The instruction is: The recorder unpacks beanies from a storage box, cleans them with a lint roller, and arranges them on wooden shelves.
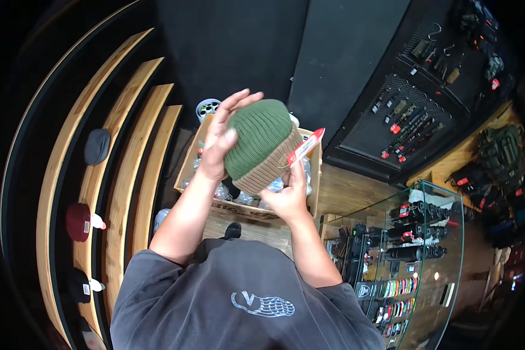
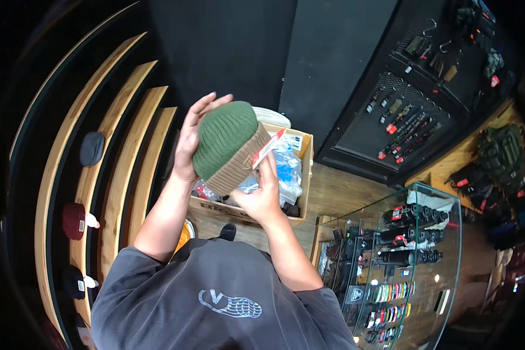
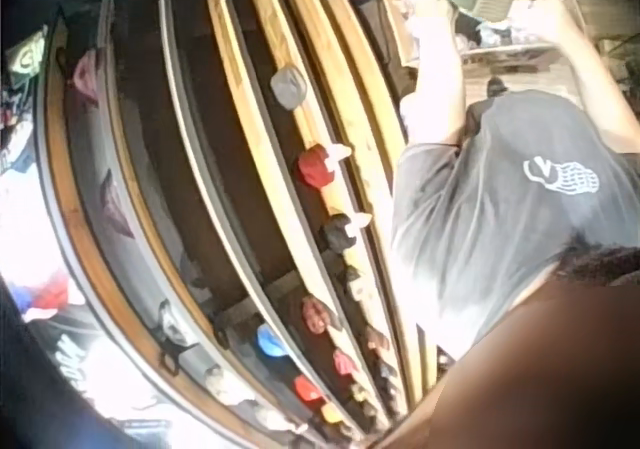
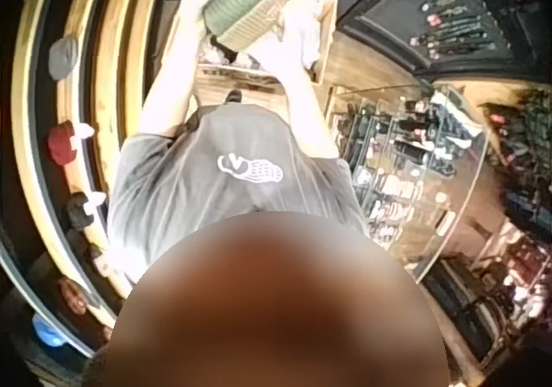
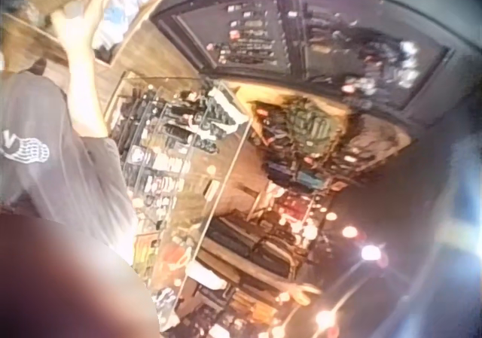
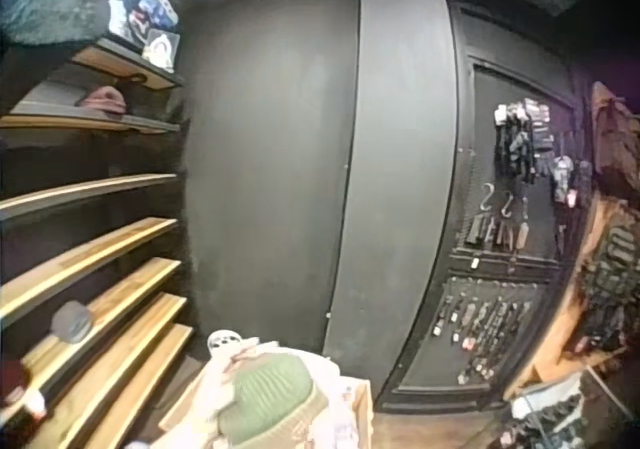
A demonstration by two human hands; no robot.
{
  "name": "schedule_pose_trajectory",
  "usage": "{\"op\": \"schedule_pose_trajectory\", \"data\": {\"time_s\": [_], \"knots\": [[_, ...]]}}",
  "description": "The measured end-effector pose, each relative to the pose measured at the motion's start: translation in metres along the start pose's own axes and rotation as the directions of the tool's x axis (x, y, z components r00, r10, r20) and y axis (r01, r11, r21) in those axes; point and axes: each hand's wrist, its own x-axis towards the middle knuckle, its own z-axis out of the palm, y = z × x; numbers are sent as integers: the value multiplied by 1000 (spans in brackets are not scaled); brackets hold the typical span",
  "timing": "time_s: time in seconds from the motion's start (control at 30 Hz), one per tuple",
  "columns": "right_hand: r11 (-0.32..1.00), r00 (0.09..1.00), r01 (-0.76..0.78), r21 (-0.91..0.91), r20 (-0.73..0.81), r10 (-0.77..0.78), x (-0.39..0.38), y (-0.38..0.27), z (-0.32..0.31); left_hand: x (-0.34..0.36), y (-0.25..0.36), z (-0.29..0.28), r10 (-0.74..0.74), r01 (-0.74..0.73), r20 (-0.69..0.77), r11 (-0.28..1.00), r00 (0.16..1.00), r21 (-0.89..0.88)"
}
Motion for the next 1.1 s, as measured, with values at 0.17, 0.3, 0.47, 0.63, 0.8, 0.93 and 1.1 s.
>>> {"op": "schedule_pose_trajectory", "data": {"time_s": [0.17,0.3,0.47,0.63,0.8,0.93,1.1], "knots": [[964,951,190,-188,-210,-229,11,10,12,-28,-14,-3,33,-27,-51,992,998,120],[993,969,106,-59,-218,-116,12,-11,20,-40,-13,8,95,-75,-161,989,982,125],[980,980,65,185,171,-98,-13,-2,10,-35,33,-11,-25,26,-216,1000,976,1],[796,906,416,-440,130,-402,10,-27,18,-45,42,-20,14,-24,-71,990,997,-137],[753,867,488,-441,149,-475,12,-19,38,-51,37,-26,60,-86,-147,981,987,-176],[834,816,499,-235,450,-362,33,-36,32,-58,81,-56,66,-78,-171,995,983,-63],[901,894,392,183,156,-421,53,-30,61,-56,136,-88,51,-64,83,984,995,164]]}}
